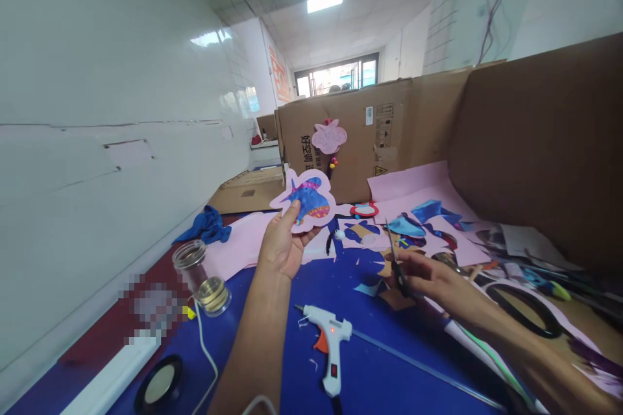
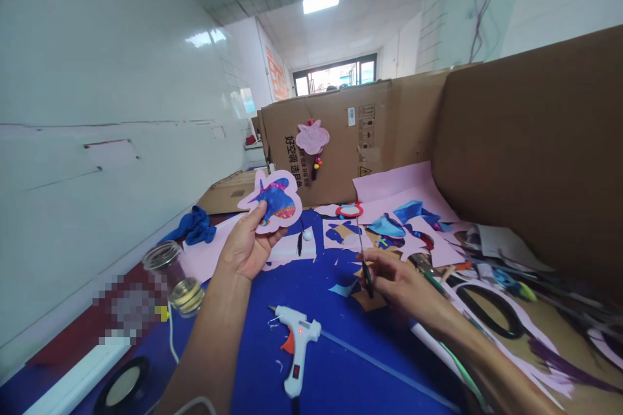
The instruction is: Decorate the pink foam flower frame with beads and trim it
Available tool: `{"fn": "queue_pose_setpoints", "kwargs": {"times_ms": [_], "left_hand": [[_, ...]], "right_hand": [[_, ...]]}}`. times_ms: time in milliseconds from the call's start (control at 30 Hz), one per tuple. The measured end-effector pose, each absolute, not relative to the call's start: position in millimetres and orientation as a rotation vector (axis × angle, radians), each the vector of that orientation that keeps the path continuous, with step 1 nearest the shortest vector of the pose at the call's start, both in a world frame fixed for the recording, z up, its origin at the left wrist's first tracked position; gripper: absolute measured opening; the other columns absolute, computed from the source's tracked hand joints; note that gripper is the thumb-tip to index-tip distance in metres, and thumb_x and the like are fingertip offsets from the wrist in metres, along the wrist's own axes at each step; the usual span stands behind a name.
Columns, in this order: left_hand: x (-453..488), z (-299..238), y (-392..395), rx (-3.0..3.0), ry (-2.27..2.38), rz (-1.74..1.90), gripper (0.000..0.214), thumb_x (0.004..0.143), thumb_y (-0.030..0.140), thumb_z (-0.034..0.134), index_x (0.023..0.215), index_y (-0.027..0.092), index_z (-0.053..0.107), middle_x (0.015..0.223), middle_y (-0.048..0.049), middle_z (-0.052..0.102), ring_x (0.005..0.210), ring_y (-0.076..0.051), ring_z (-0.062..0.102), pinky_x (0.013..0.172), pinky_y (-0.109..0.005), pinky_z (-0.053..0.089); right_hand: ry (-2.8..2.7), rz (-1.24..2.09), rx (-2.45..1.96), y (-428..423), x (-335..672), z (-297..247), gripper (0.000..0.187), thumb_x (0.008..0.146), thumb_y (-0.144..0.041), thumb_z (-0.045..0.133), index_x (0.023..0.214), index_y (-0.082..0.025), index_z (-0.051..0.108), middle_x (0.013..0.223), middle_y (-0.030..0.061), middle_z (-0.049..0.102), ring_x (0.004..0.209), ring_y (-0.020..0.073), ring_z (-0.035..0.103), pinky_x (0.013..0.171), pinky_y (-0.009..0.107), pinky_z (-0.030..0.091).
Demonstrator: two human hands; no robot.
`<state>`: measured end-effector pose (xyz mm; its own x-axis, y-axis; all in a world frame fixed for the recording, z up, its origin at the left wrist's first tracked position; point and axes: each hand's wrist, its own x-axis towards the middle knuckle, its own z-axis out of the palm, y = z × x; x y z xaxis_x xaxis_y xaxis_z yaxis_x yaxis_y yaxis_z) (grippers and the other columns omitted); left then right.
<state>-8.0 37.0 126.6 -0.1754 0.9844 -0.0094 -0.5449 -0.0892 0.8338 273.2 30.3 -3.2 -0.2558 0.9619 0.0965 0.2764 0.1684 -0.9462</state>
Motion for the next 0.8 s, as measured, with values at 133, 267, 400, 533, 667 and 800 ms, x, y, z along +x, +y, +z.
{"fn": "queue_pose_setpoints", "kwargs": {"times_ms": [133,267,400,533,667,800], "left_hand": [[1,128,36,0.609,0.777,1.626,0.012,0.097,0.024,0.072,0.106,0.017,0.077,0.103,-0.0091,0.083,0.088,-0.021,0.079,0.082,-0.036,0.067],[12,127,33,0.515,0.737,1.634,0.010,0.100,0.022,0.069,0.102,0.017,0.077,0.104,-0.0098,0.083,0.093,-0.022,0.080,0.086,-0.038,0.067],[21,125,30,0.477,0.704,1.637,0.012,0.102,0.023,0.067,0.100,0.018,0.078,0.107,-0.0099,0.083,0.096,-0.022,0.080,0.089,-0.038,0.067],[31,125,27,0.451,0.648,1.652,0.014,0.103,0.026,0.067,0.102,0.019,0.079,0.112,-0.0097,0.083,0.104,-0.023,0.080,0.092,-0.037,0.065],[40,126,22,0.428,0.609,1.663,0.015,0.104,0.027,0.066,0.105,0.019,0.078,0.114,-0.0099,0.083,0.105,-0.021,0.079,0.094,-0.036,0.064],[47,129,16,0.383,0.583,1.698,0.014,0.104,0.028,0.066,0.107,0.019,0.077,0.111,-0.0082,0.083,0.104,-0.020,0.079,0.096,-0.035,0.063]], "right_hand": [[-1.391,1.394,-1.081,14,248,4,0.074,0.074,-0.068,0.087,0.131,-0.023,0.072,0.095,0.0069,0.075,0.090,0.0275,0.074,0.076,0.037,0.057],[-1.443,1.436,-1.023,-10,224,15,0.069,0.073,-0.067,0.089,0.124,-0.022,0.076,0.091,0.0057,0.075,0.081,0.0224,0.069,0.077,0.035,0.054],[-1.398,1.544,-0.939,-25,205,17,0.071,0.072,-0.064,0.091,0.126,-0.021,0.075,0.097,0.0079,0.078,0.085,0.0223,0.070,0.084,0.037,0.055],[-1.338,1.555,-0.888,-31,191,9,0.068,0.067,-0.058,0.096,0.122,-0.023,0.076,0.094,0.0061,0.078,0.080,0.0201,0.068,0.077,0.033,0.054],[-1.344,1.482,-0.895,-37,183,11,0.058,0.068,-0.052,0.097,0.113,-0.022,0.076,0.095,0.0044,0.075,0.085,0.0197,0.066,0.078,0.030,0.054],[-1.295,1.419,-0.872,-40,172,17,0.059,0.064,-0.054,0.098,0.107,-0.020,0.076,0.084,0.0018,0.068,0.076,0.0171,0.059,0.070,0.027,0.051]]}}
